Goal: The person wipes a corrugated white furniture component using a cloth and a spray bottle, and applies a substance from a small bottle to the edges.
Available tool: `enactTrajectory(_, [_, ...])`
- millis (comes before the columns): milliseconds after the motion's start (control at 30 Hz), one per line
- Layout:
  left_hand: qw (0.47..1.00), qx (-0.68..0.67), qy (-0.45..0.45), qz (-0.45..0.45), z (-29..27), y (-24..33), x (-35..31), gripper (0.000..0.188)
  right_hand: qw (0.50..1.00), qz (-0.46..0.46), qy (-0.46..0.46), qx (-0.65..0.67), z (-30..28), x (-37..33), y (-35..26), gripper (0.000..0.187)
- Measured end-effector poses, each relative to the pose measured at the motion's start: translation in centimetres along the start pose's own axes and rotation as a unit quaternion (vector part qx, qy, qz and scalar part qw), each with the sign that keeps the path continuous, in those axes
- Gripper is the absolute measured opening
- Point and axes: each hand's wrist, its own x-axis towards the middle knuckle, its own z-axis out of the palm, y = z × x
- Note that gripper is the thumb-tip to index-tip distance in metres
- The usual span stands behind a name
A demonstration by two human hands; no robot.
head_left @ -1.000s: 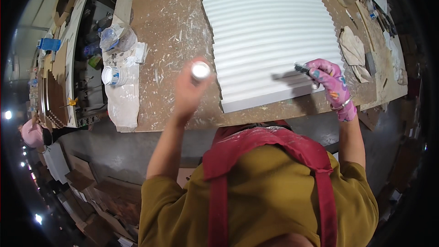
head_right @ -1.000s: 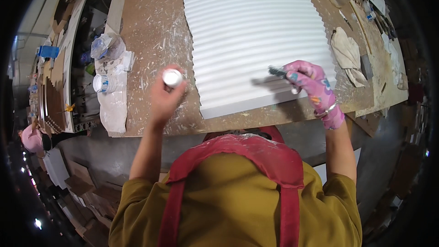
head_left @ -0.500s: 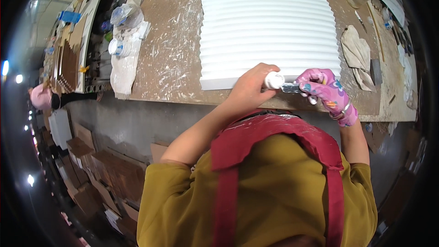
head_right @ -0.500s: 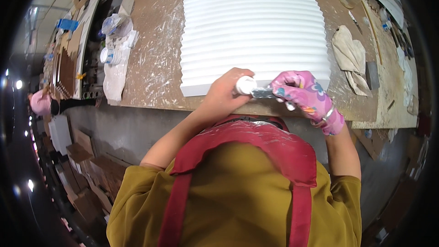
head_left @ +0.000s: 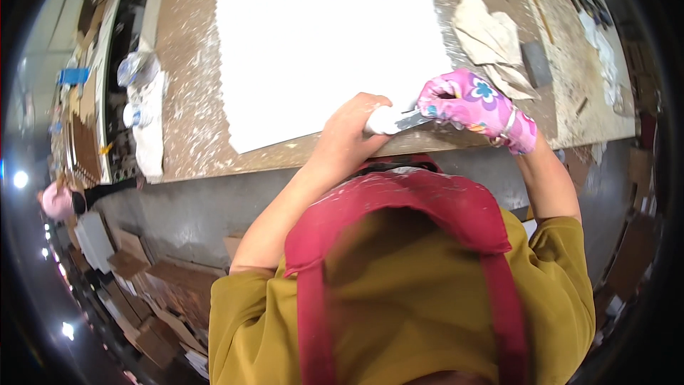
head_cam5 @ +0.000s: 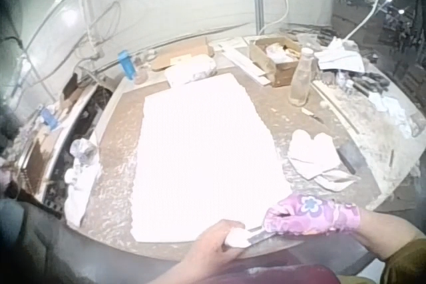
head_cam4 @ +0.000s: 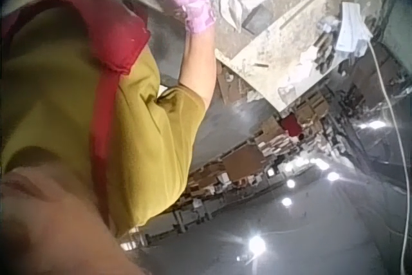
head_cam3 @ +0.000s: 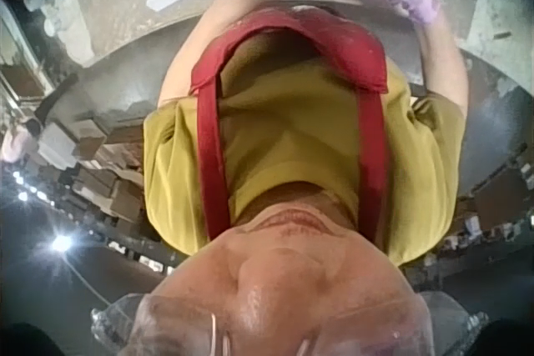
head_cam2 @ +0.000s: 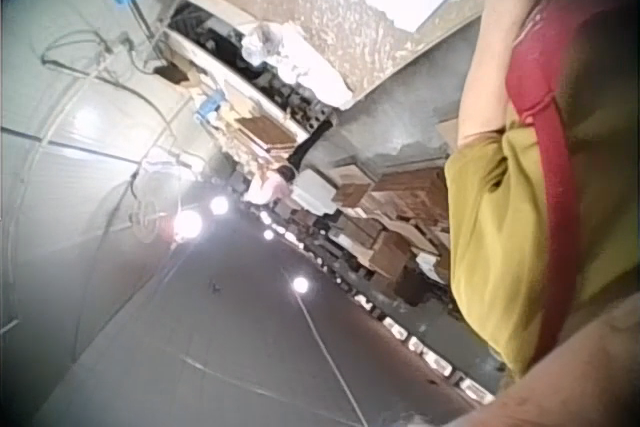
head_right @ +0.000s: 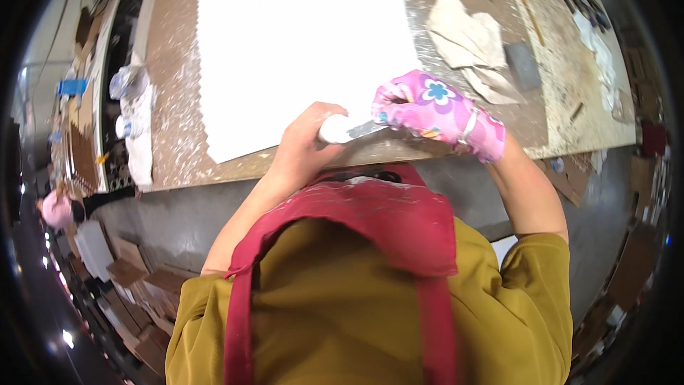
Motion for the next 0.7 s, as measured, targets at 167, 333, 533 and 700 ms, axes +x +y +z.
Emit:
enactTrajectory(167, [0.991,-0.094,-0.064,-0.074,1.8,1.5,1.4,0.032,0.998,0.013,-0.003,0.059,-3.2,-3.2,1.7,0.026])
enactTrajectory(333, [0.966,-0.199,0.025,-0.162,2.0,1.6,3.3,0.036,0.964,0.095,0.141,0.202,-5.5,-6.0,5.4,0.023])
enactTrajectory(533, [0.953,-0.19,0.064,-0.228,2.2,1.3,6.8,0.042,0.887,-0.015,0.253,0.387,-4.5,-8.1,8.3,0.027])
enactTrajectory(700, [0.959,-0.218,-0.035,-0.175,5.8,3.1,11.1,0.053,0.869,-0.012,0.324,0.373,-5.2,-8.7,9.7,0.023])
